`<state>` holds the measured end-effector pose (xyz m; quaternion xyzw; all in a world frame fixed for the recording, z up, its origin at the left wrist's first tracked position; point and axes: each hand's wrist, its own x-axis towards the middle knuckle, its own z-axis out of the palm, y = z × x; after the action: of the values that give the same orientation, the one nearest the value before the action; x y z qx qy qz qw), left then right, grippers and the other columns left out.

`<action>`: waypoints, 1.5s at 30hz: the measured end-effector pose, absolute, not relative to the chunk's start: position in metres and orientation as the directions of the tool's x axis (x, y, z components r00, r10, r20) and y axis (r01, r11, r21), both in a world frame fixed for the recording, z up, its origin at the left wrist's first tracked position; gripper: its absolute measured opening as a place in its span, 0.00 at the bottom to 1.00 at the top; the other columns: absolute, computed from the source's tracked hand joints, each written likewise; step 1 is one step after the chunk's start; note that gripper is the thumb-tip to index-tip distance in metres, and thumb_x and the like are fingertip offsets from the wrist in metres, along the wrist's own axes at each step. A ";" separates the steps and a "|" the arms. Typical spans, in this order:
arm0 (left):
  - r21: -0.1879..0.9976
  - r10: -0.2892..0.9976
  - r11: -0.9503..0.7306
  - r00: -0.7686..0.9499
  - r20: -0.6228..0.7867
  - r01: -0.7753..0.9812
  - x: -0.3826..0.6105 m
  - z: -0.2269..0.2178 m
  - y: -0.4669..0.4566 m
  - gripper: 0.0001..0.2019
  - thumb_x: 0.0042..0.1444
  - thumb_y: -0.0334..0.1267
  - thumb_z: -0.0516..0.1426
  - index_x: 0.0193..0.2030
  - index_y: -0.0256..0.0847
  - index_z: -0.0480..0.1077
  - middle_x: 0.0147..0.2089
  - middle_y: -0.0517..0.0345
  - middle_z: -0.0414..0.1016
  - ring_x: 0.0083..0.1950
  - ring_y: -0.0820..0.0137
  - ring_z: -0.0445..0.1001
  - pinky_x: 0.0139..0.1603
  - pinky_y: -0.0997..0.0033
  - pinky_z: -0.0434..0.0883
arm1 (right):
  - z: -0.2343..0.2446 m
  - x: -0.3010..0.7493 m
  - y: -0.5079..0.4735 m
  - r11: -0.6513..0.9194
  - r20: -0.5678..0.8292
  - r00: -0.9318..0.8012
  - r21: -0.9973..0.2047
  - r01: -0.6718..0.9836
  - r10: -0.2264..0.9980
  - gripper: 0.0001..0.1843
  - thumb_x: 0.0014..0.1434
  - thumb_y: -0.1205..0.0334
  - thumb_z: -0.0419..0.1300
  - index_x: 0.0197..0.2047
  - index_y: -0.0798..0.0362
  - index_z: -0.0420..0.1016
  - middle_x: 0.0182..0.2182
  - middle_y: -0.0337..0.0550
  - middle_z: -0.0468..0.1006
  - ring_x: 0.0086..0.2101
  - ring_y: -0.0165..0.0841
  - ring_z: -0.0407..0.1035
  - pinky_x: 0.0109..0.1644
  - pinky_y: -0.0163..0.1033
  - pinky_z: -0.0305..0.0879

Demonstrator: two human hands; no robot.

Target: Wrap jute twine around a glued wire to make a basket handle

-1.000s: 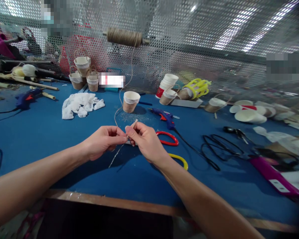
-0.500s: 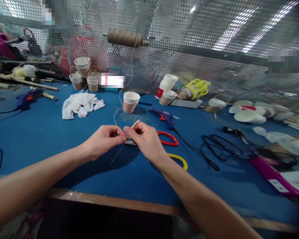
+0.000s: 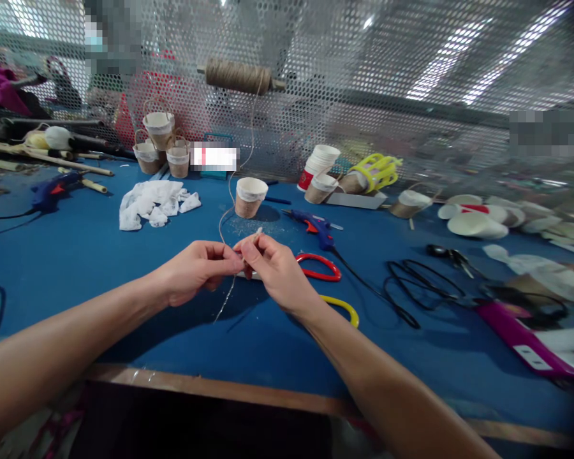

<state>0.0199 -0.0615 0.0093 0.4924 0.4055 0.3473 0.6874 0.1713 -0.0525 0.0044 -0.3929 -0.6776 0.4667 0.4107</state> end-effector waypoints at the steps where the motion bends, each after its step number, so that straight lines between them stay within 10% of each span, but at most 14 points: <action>1: 0.951 0.871 0.294 0.438 -0.224 -0.098 0.020 0.010 -0.061 0.12 0.43 0.38 0.60 0.21 0.35 0.62 0.17 0.69 0.55 0.17 0.83 0.47 0.19 0.76 0.43 | 0.005 0.171 -0.053 0.251 0.191 -0.376 -0.960 0.120 0.907 0.14 0.55 0.52 0.54 0.28 0.55 0.64 0.24 0.36 0.64 0.23 0.25 0.58 0.28 0.34 0.58; 16: 0.930 0.908 -0.168 0.419 0.017 0.327 0.014 0.008 -0.054 0.09 0.49 0.39 0.53 0.24 0.34 0.63 0.21 0.65 0.58 0.23 0.79 0.53 0.24 0.76 0.52 | 0.007 0.174 -0.049 0.245 0.145 -0.343 -0.931 0.270 0.928 0.15 0.54 0.54 0.55 0.24 0.55 0.62 0.17 0.33 0.62 0.19 0.23 0.56 0.24 0.32 0.55; 30: 0.964 0.934 -0.030 0.350 -0.068 0.266 0.018 0.006 -0.057 0.11 0.47 0.40 0.55 0.22 0.35 0.62 0.18 0.68 0.54 0.20 0.81 0.48 0.20 0.76 0.45 | 0.004 0.173 -0.051 0.333 0.219 -0.281 -0.816 0.472 0.934 0.15 0.53 0.54 0.55 0.22 0.55 0.62 0.20 0.37 0.65 0.23 0.27 0.57 0.28 0.35 0.54; 39: 0.988 0.891 0.100 0.432 -0.141 0.117 0.017 0.009 -0.058 0.11 0.47 0.40 0.57 0.22 0.35 0.63 0.17 0.68 0.54 0.18 0.82 0.49 0.19 0.77 0.46 | 0.007 0.176 -0.049 0.195 0.112 -0.412 -0.967 0.166 0.904 0.14 0.54 0.54 0.54 0.25 0.55 0.61 0.19 0.33 0.63 0.20 0.23 0.58 0.24 0.32 0.57; 45: 0.962 0.847 -0.118 0.530 -0.033 0.248 0.011 0.013 -0.054 0.08 0.50 0.37 0.53 0.27 0.34 0.66 0.24 0.64 0.64 0.24 0.80 0.59 0.26 0.77 0.57 | 0.005 0.176 -0.049 0.180 0.082 -0.385 -0.957 0.225 0.919 0.15 0.54 0.53 0.55 0.25 0.55 0.61 0.18 0.33 0.63 0.19 0.23 0.58 0.23 0.31 0.57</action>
<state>0.0108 -0.0539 0.0127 0.6931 0.3950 0.2806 0.5337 0.1762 -0.0486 0.0048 -0.4218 -0.6786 0.4817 0.3601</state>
